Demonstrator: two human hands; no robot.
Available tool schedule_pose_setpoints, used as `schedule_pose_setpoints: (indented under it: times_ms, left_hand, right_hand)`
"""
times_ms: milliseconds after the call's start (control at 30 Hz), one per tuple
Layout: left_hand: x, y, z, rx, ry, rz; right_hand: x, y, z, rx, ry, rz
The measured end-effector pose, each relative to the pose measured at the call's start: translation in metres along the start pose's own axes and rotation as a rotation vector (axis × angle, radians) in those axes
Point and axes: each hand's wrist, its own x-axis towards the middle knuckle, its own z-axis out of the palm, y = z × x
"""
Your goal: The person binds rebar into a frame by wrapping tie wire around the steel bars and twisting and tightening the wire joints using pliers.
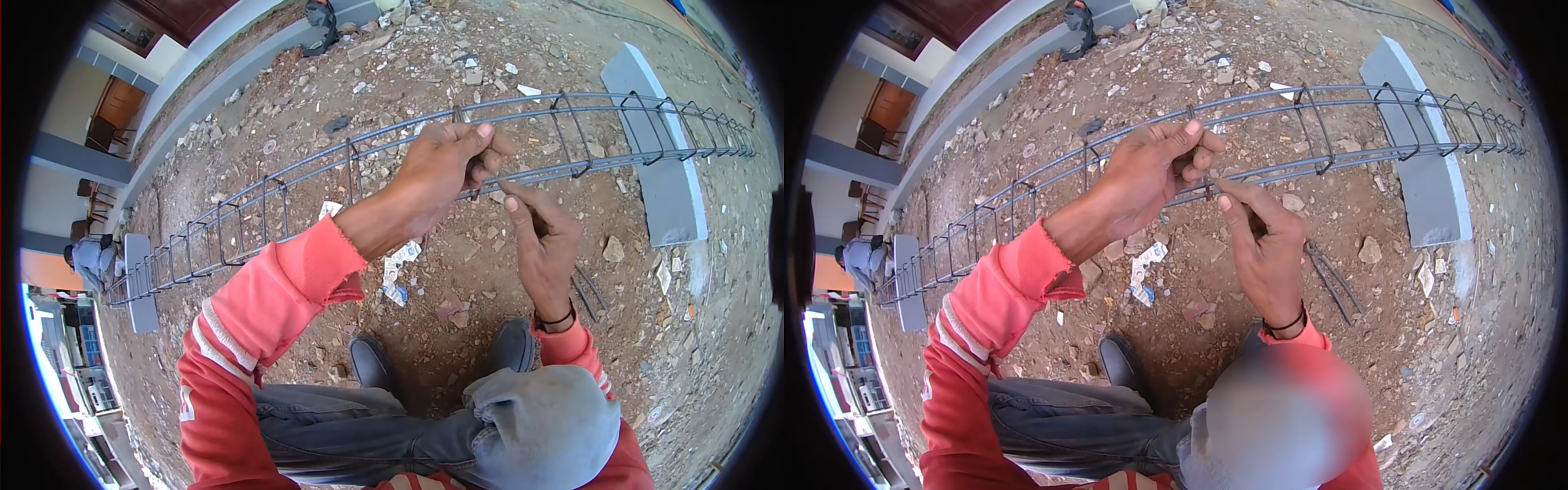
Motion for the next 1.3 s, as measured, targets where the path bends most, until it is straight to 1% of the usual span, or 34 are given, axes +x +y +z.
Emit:
schedule_pose_setpoints:
  times_ms: [33,100,133,200,233,300,333,400,433,500,533,600,633,667,700,733,767,800,833,900,933,1000,1033,1067,1100,1133,1200,1233,1300]
  left_hand:
    - [-0.002,0.0,-0.003,0.001,0.01,0.002]
    - [-0.005,0.002,-0.006,0.142,0.033,-0.011]
    - [-0.006,0.004,-0.008,0.144,0.037,-0.01]
    - [-0.004,0.008,-0.011,0.495,-0.018,0.146]
    - [0.0,0.009,-0.013,0.502,-0.021,0.155]
    - [0.006,0.015,-0.011,0.481,-0.019,0.187]
    - [0.006,0.019,-0.008,0.489,-0.024,0.193]
    - [0.006,0.021,-0.001,0.182,0.005,0.102]
    - [0.007,0.018,0.001,0.182,0.0,0.099]
    - [0.008,0.007,0.001,0.197,0.029,0.217]
    - [0.008,-0.002,0.002,0.191,0.031,0.213]
    - [0.007,-0.016,0.004,0.111,0.061,0.238]
    - [0.008,-0.019,0.0,0.144,0.03,0.206]
    - [0.01,-0.019,-0.01,0.135,0.034,0.203]
    - [0.009,-0.011,-0.024,0.463,-0.089,0.202]
    - [0.008,-0.002,-0.039,0.793,-0.217,0.199]
    - [0.004,0.013,-0.051,1.073,-0.209,0.134]
    - [0.002,0.021,-0.064,1.186,-0.157,0.06]
    - [0.001,0.027,-0.074,1.3,-0.103,-0.011]
    - [0.003,0.033,-0.084,1.344,-0.1,-0.023]
    - [0.005,0.033,-0.087,1.385,-0.096,-0.038]
    - [0.013,0.008,-0.1,1.334,-0.145,-0.046]
    - [0.015,-0.001,-0.097,1.348,-0.159,-0.026]
    - [0.017,-0.008,-0.094,1.363,-0.172,-0.004]
    - [0.016,-0.004,-0.08,1.416,-0.166,-0.077]
    - [0.018,-0.011,-0.074,1.418,-0.167,-0.077]
    - [0.023,-0.03,-0.069,1.047,-0.044,-0.003]
    - [0.027,-0.04,-0.067,1.047,-0.038,-0.003]
    - [0.031,-0.051,-0.057,0.698,0.051,-0.005]
  right_hand:
    - [0.0,0.003,0.002,0.006,-0.008,-0.001]
    - [0.003,0.013,0.001,0.117,-0.062,0.111]
    - [0.006,0.018,0.0,0.121,-0.064,0.109]
    - [0.015,0.021,-0.003,0.309,-0.343,0.407]
    - [0.017,0.016,0.0,0.311,-0.339,0.396]
    - [0.02,0.003,0.009,0.477,-0.163,0.428]
    - [0.02,0.004,0.009,0.48,-0.157,0.419]
    - [0.019,0.009,0.009,0.452,-0.008,0.327]
    - [0.018,0.008,0.007,0.451,-0.003,0.329]
    - [0.014,0.006,0.004,0.743,-0.116,0.492]
    - [0.011,0.009,0.003,0.738,-0.117,0.498]
    - [0.007,0.018,-0.001,0.806,-0.113,0.61]
    - [0.002,0.02,-0.004,0.801,-0.116,0.618]
    - [-0.004,0.022,-0.008,0.684,-0.109,0.59]
    - [-0.011,0.024,-0.014,0.568,-0.101,0.56]
    - [-0.02,0.03,-0.023,0.563,-0.1,0.566]
    - [-0.03,0.039,-0.033,0.447,-0.154,0.589]
    - [-0.039,0.047,-0.038,0.331,-0.209,0.609]
    - [-0.047,0.059,-0.037,0.33,-0.209,0.608]
    - [-0.062,0.086,-0.031,0.117,-0.255,0.541]
    - [-0.062,0.089,-0.025,0.119,-0.246,0.544]
    - [-0.053,0.088,-0.001,0.163,-0.13,0.532]
    - [-0.045,0.087,0.009,0.165,-0.127,0.534]
    - [-0.036,0.087,0.018,0.255,-0.055,0.543]
    - [-0.028,0.086,0.025,0.344,0.015,0.55]
    - [-0.022,0.083,0.032,0.346,0.016,0.549]
    - [-0.014,0.076,0.043,0.459,0.039,0.573]
    - [-0.014,0.074,0.045,0.46,0.032,0.571]
    - [-0.014,0.071,0.048,0.525,0.074,0.631]
